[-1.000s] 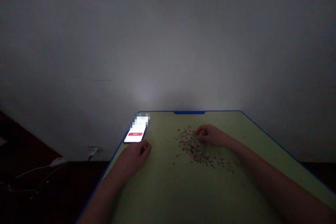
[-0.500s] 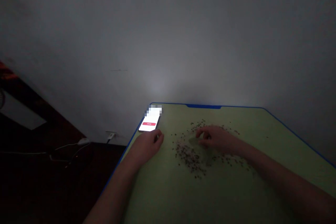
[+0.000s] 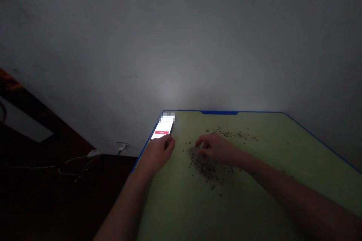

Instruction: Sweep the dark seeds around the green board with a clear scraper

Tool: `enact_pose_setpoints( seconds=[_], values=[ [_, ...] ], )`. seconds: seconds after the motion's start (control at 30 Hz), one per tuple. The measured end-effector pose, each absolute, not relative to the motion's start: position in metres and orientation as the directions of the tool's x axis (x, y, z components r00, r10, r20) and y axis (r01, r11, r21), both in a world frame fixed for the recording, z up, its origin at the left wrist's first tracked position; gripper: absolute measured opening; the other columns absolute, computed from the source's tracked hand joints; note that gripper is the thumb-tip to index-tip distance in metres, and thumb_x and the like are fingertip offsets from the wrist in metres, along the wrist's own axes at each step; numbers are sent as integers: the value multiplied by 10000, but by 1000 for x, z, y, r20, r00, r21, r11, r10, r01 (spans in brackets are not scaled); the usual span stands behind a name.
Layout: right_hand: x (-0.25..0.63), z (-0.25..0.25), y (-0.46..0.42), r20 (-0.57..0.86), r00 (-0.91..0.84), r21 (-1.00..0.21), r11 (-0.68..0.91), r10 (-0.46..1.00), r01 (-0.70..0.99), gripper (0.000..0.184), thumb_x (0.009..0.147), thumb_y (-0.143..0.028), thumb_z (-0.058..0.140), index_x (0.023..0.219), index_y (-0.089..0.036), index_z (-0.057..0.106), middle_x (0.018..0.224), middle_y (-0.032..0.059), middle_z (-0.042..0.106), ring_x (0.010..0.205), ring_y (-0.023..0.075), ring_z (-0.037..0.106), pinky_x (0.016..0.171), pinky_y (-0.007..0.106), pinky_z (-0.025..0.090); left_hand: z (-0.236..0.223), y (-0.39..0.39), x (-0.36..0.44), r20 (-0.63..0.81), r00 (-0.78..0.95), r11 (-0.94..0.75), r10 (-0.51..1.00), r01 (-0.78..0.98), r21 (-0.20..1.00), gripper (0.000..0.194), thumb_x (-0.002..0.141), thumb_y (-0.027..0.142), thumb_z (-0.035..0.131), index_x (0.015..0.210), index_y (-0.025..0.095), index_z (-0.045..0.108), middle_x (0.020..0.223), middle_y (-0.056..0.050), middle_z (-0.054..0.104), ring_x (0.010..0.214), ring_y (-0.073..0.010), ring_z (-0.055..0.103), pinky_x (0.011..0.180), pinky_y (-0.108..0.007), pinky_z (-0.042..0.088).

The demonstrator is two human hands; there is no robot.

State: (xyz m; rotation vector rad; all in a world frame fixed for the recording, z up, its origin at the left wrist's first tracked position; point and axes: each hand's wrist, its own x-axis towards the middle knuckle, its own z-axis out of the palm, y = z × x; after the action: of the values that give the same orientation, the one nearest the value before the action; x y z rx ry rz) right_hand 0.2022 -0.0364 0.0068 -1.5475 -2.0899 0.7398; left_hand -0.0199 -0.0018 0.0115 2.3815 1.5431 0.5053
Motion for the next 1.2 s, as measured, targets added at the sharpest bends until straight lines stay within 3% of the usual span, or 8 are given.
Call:
enact_pose_setpoints(
  seconds=[0.4, 0.7, 1.2],
  values=[
    [308, -3, -62, -119, -64, -624, -24, 991, 781, 180, 737, -227, 553, 885, -150, 619, 607, 24, 652, 518, 140, 550, 479, 236, 369, 16, 1, -19, 105, 398, -405, 911, 823, 398, 359, 851, 416, 332, 759, 174, 580, 679, -24, 594, 616, -148, 523, 553, -248, 331],
    [385, 13, -88, -16, 155, -683, -124, 988, 720, 280, 741, -359, 513, 914, -156, 597, 616, 26, 647, 554, 152, 571, 496, 251, 375, 15, 7, -18, 63, 397, -387, 916, 830, 401, 385, 839, 458, 315, 748, 182, 568, 679, -20, 609, 633, -168, 548, 568, -265, 354],
    [337, -15, -75, -54, 73, -726, -89, 996, 681, 160, 745, -236, 556, 870, -158, 619, 615, 25, 672, 553, 143, 587, 501, 228, 397, 18, 6, -18, 25, 375, -348, 927, 832, 433, 408, 826, 504, 325, 733, 190, 568, 686, -11, 624, 659, -177, 564, 585, -259, 384]
  ],
)
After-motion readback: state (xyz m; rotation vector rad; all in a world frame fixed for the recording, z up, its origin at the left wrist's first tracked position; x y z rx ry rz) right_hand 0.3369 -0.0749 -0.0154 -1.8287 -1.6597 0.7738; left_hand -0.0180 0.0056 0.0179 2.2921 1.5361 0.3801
